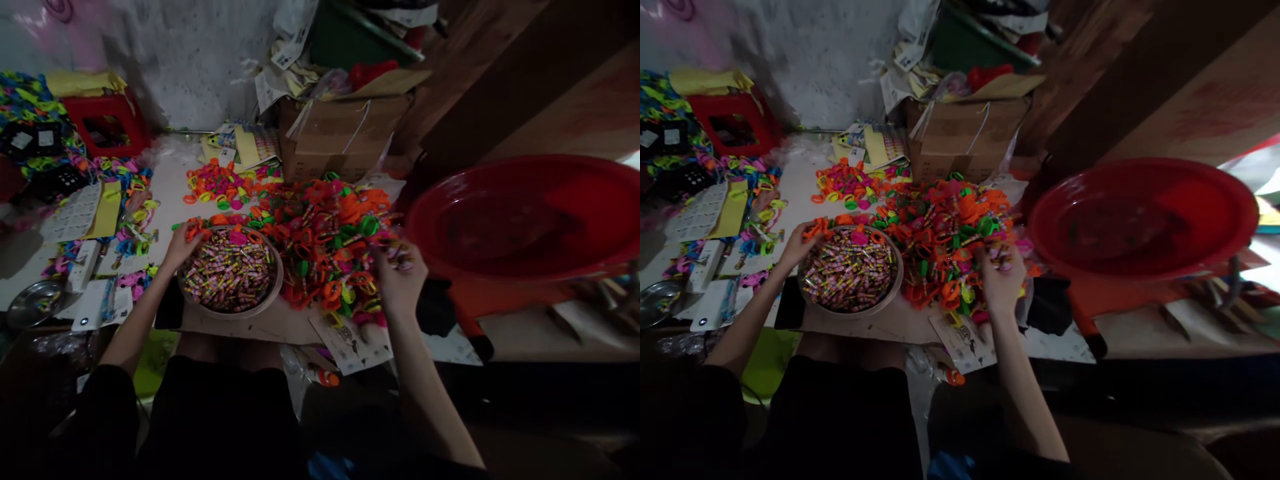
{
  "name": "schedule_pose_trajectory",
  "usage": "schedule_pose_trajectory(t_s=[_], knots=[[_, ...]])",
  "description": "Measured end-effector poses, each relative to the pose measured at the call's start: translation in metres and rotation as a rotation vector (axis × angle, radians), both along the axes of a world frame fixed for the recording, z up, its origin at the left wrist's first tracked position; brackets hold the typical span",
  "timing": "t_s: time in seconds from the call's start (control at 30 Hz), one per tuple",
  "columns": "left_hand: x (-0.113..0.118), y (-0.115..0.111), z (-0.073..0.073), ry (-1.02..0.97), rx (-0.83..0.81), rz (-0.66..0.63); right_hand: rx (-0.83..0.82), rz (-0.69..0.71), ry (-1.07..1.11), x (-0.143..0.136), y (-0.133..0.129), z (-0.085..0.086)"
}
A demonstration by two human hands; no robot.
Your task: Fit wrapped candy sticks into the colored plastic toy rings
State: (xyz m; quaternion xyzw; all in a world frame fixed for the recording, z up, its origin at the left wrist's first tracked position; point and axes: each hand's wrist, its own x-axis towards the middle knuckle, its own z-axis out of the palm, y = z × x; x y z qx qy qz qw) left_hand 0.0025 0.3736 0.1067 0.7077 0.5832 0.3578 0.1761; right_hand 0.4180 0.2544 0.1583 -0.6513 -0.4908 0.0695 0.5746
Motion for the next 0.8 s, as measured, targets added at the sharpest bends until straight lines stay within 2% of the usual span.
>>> schedule_pose_trajectory(t_s=[0.17, 0.23, 0.3, 0.4, 0.47, 0.53, 0.63, 0.73, 0.8], knots=[[0.003, 0.033, -0.008, 0.157, -0.120, -0.102, -0.232, 0.379, -0.084, -0.033, -0.013, -0.027], [0.006, 0.036, -0.005, 0.172, -0.128, -0.096, -0.267, 0.491, -0.107, -0.043, -0.017, -0.035], [0.011, 0.031, 0.000, 0.181, -0.116, -0.068, -0.299, 0.539, -0.087, -0.049, -0.019, -0.042], [0.024, 0.012, 0.015, 0.183, 0.005, -0.037, -0.357, 0.573, -0.016, -0.057, -0.021, -0.049], [0.039, -0.008, 0.029, 0.186, 0.121, -0.087, -0.380, 0.615, 0.015, -0.064, -0.023, -0.050], [0.058, -0.031, 0.043, 0.213, 0.195, -0.214, -0.390, 0.667, 0.023, -0.073, -0.027, -0.045], [0.084, -0.066, 0.062, 0.291, 0.215, -0.439, -0.354, 0.730, 0.043, -0.088, -0.034, -0.028], [0.102, -0.095, 0.072, 0.328, 0.166, -0.618, -0.281, 0.782, 0.098, -0.102, -0.041, -0.008], [0.108, -0.110, 0.074, 0.285, 0.106, -0.677, -0.242, 0.797, 0.119, -0.109, -0.045, -0.001]])
